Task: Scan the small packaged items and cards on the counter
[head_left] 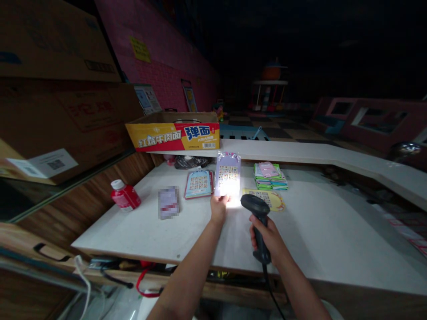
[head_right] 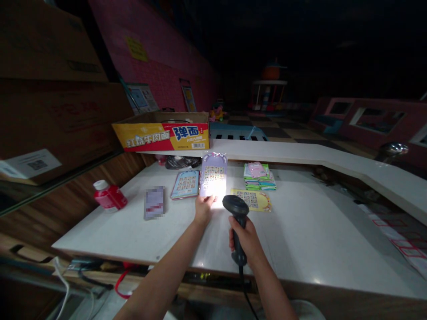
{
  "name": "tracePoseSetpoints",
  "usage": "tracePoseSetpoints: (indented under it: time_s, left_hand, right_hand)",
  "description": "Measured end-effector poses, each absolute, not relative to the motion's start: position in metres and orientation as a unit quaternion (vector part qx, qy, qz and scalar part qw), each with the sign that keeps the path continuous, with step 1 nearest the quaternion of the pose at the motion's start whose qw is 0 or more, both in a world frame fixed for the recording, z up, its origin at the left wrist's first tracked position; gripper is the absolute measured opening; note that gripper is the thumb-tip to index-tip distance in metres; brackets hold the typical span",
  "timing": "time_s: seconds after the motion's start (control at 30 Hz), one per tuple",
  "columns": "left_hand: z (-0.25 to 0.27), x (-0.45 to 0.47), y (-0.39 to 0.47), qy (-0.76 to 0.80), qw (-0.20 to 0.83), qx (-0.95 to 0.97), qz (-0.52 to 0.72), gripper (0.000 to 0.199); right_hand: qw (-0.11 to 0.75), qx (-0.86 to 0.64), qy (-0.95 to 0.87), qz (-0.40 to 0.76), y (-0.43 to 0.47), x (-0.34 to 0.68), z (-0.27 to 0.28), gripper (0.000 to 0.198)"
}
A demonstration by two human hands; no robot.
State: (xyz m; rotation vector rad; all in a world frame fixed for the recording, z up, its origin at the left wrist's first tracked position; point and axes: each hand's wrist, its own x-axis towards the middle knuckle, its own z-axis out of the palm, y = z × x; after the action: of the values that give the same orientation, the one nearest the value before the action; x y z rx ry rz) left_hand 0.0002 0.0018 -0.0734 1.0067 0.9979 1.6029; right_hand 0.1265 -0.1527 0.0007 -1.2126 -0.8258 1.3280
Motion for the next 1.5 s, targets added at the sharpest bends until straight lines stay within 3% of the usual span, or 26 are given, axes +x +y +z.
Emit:
tracePoseSetpoints:
  time_s: [0.4, 0.77, 1.07, 1.23, 1.37, 1.43, 1.5]
  left_hand:
    - [-0.071, 0.000, 0.000, 0.336, 0.524, 0.396, 0.675, 0.041]
    - [-0.056, -0.003, -0.009, 0.361, 0.548, 0.334, 0.677, 0.043]
    - [-0.027, -0.060, -0.015, 0.445, 0.436, 0.273, 0.733, 0.040]
    - [-0.021, -0.086, -0.008, 0.484, 0.455, 0.260, 0.701, 0.026]
    - [-0.027, -0.093, -0.014, 0.545, 0.444, 0.309, 0.641, 0.029]
    - [-0.030, -0.097, -0.022, 0.598, 0.374, 0.390, 0.592, 0.035]
    - [-0.030, -0.100, -0.029, 0.634, 0.241, 0.498, 0.540, 0.036]
  right_hand:
    - [0.592, -0.460, -0.282, 0.599, -0.145, 0.146, -0.020, 0.053]
    - [0.652, -0.378, -0.189, 0.630, -0.142, 0.163, -0.040, 0.048]
    - [0.642, -0.346, -0.155, 0.666, -0.144, 0.168, -0.042, 0.044]
    - [0.645, -0.325, -0.143, 0.677, -0.144, 0.170, -0.045, 0.041]
    - [0.637, -0.314, -0.132, 0.691, -0.144, 0.172, -0.046, 0.042]
    - [0.636, -0.312, -0.132, 0.693, -0.144, 0.173, -0.046, 0.041]
    - [0.640, -0.311, -0.135, 0.690, -0.144, 0.173, -0.046, 0.039]
